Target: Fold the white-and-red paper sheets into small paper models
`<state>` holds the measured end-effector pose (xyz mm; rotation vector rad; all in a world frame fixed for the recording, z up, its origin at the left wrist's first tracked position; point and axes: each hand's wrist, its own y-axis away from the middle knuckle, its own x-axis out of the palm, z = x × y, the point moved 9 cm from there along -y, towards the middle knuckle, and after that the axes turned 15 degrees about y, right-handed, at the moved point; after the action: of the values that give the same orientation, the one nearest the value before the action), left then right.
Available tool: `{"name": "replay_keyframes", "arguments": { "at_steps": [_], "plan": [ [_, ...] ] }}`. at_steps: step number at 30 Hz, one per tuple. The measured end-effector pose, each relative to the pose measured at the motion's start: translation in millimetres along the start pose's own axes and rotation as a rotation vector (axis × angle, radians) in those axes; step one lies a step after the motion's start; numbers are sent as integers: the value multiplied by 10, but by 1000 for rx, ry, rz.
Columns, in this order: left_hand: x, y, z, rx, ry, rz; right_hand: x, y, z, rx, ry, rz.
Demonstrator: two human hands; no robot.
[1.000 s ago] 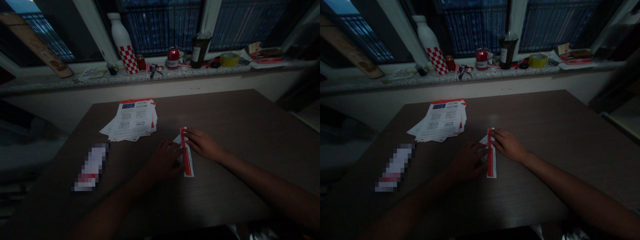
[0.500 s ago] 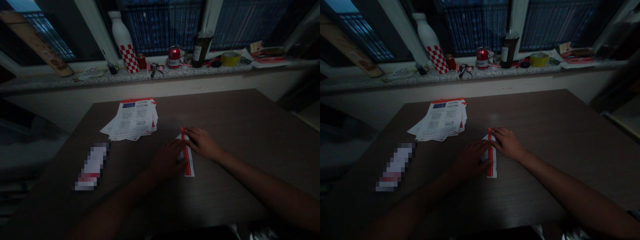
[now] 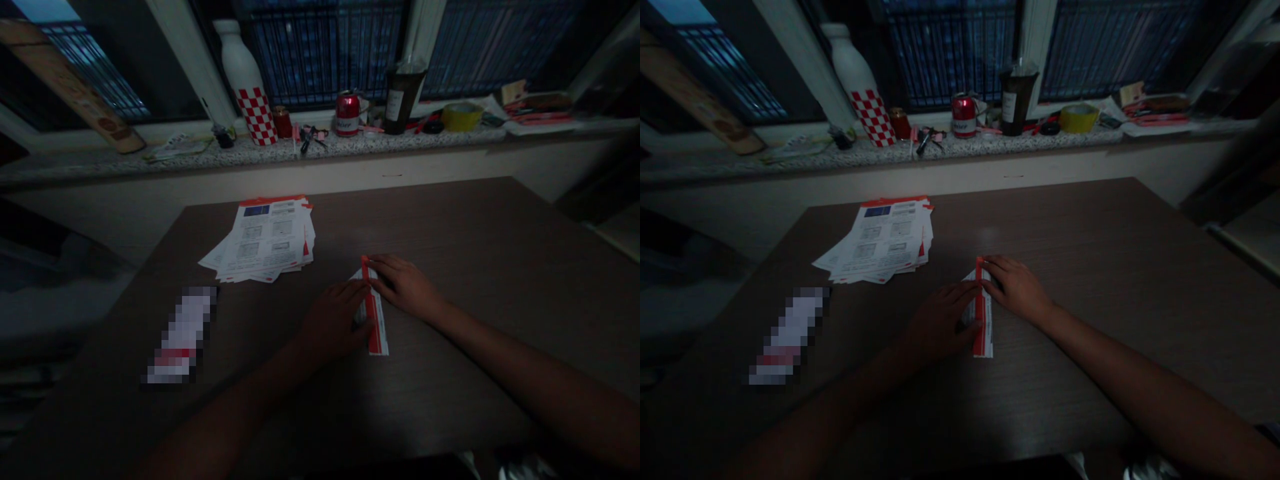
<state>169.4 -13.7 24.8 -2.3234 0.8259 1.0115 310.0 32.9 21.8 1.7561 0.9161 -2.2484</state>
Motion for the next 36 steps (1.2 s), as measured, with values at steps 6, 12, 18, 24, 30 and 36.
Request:
{"name": "replay_keyframes", "arguments": {
  "at_steps": [6, 12, 18, 24, 30, 36],
  "plan": [
    [1, 5, -3, 8, -5, -3, 11, 5, 6, 7, 32, 18],
    [22, -11, 31, -9, -16, 14, 15, 8, 10, 14, 45, 11],
    [15, -10, 32, -5, -1, 12, 13, 3, 13, 7, 38, 3],
    [8, -16, 33, -19, 0, 14, -18, 3, 31, -6, 49, 8],
    [17, -11, 47, -18, 4, 17, 14, 5, -4, 10, 16, 1],
    [29, 4, 49, -11, 16, 27, 9, 3, -26, 1, -39, -18]
  ]
}}
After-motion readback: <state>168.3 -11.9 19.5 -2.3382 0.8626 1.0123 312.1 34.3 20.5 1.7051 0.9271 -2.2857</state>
